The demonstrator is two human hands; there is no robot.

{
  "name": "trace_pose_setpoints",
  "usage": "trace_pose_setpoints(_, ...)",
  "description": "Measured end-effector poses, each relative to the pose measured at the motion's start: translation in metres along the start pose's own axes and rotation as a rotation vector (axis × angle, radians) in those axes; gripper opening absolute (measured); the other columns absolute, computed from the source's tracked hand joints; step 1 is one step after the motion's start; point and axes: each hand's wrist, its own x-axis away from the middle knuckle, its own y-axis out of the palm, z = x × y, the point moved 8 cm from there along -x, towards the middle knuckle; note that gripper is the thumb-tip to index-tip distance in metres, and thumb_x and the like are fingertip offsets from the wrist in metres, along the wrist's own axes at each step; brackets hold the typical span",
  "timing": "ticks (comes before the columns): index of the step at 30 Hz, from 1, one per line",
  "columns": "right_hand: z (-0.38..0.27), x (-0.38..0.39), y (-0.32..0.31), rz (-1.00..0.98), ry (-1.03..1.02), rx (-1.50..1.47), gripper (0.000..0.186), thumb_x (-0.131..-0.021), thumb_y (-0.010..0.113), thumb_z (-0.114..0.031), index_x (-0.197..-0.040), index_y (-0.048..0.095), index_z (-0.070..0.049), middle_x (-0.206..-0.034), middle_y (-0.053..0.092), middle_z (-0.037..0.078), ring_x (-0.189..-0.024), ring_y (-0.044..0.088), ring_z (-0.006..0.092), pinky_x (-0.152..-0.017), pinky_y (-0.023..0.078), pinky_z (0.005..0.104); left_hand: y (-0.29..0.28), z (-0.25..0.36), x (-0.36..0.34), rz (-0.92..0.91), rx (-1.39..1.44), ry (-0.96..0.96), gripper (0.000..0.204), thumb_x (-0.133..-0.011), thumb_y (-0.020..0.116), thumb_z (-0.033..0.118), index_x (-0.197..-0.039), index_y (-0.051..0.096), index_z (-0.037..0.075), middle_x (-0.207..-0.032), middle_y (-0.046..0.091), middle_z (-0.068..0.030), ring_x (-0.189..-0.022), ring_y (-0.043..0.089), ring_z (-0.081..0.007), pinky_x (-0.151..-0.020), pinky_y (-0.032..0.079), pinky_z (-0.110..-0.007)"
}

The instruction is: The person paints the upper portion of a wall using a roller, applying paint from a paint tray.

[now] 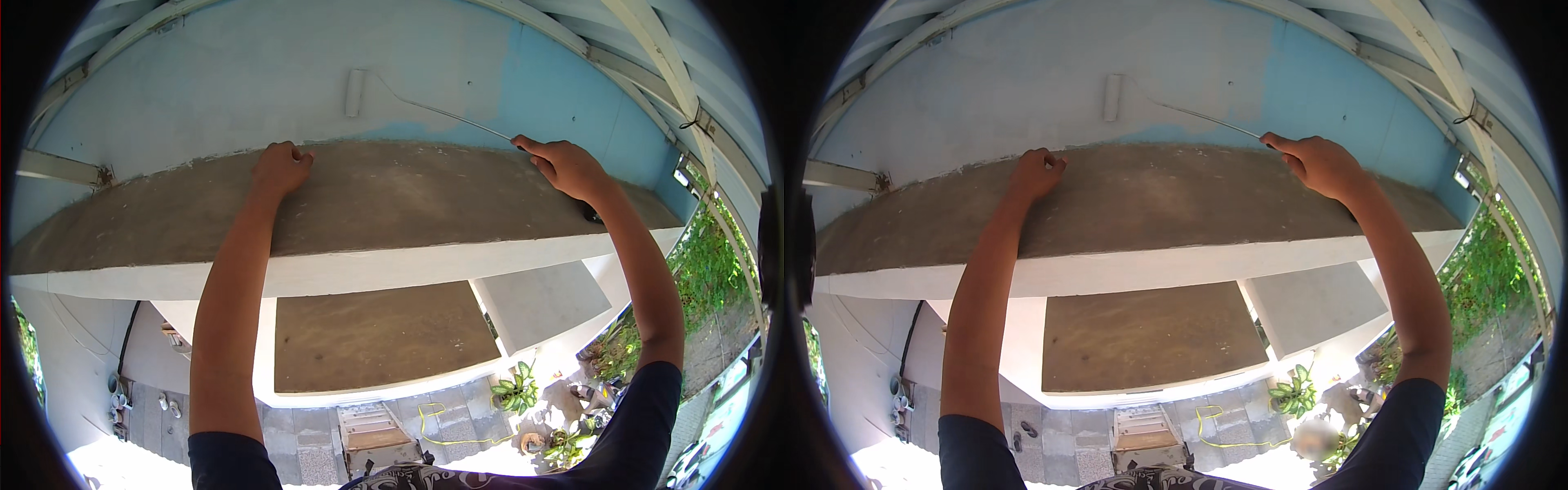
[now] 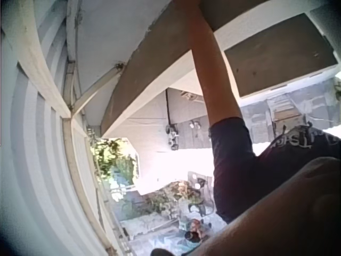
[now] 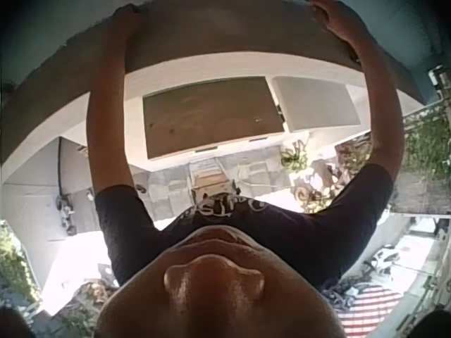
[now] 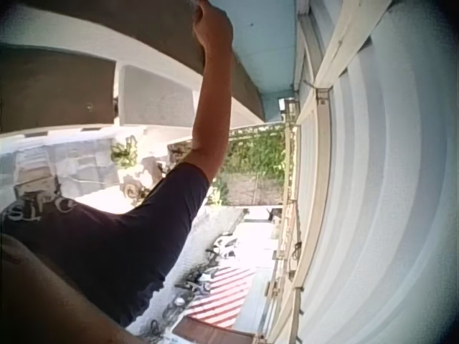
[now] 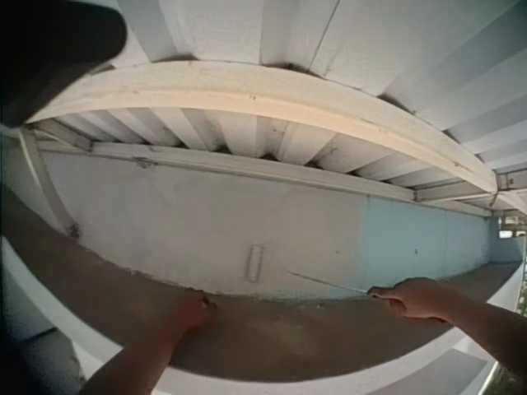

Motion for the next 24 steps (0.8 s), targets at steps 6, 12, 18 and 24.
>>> trace_pose_setpoints(6, 0.049, 0.021, -0.01, -0.073, 0.084, 0.091, 0.049, -0.099, 0.057, -0.011, -0.144, 0.054, -0.031, -0.079, 0.065, 0.015, -0.071, 0.063, 0.0322, -0.069, 0.05, 0.0458, 0.0, -0.004, -0.003, 0.0, 0.0, 0.001, 0.047, -0.089, 0.066, 0.054, -0.105, 0.074, 0.011, -0.121, 0.068, -0.0149, -0.116, 0.064, -0.0334, -0.098, 0.05, -0.05)
trace_pose_setpoints(12, 0.128, 0.092, -0.018, -0.063, 0.157, 0.146, 0.046, -0.098, 0.058, -0.011, -0.14, 0.056, -0.028, -0.076, 0.063, 0.017, -0.067, 0.062, 0.0347, -0.066, 0.047, 0.0479, 0.003, -0.005, -0.008, 0.003, 0.001, 0.014, 0.048, -0.089, 0.065, 0.055, -0.105, 0.074, 0.011, -0.121, 0.068, -0.0153, -0.117, 0.064, -0.0342, -0.098, 0.05, -0.051)
trace_pose_setpoints(18, 0.141, 0.103, -0.026, -0.078, 0.162, 0.173, 0.046, -0.096, 0.058, -0.007, -0.14, 0.057, -0.023, -0.078, 0.063, 0.018, -0.069, 0.062, 0.0338, -0.069, 0.047, 0.0471, 0.0, -0.002, -0.006, 0.001, -0.002, 0.012, 0.049, -0.089, 0.065, 0.055, -0.105, 0.073, 0.01, -0.119, 0.069, -0.0159, -0.114, 0.065, -0.0347, -0.097, 0.051, -0.05)
trace_pose_setpoints(24, 0.084, 0.049, -0.008, -0.028, 0.005, 0.151, 0.05, -0.095, 0.06, -0.007, -0.141, 0.056, -0.027, -0.085, 0.068, 0.013, -0.073, 0.064, 0.0335, -0.071, 0.051, 0.0463, -0.001, 0.001, -0.004, 0.028, 0.008, 0.0, 0.047, -0.089, 0.065, 0.054, -0.104, 0.073, 0.01, -0.119, 0.069, -0.0159, -0.114, 0.065, -0.0343, -0.096, 0.051, -0.051)
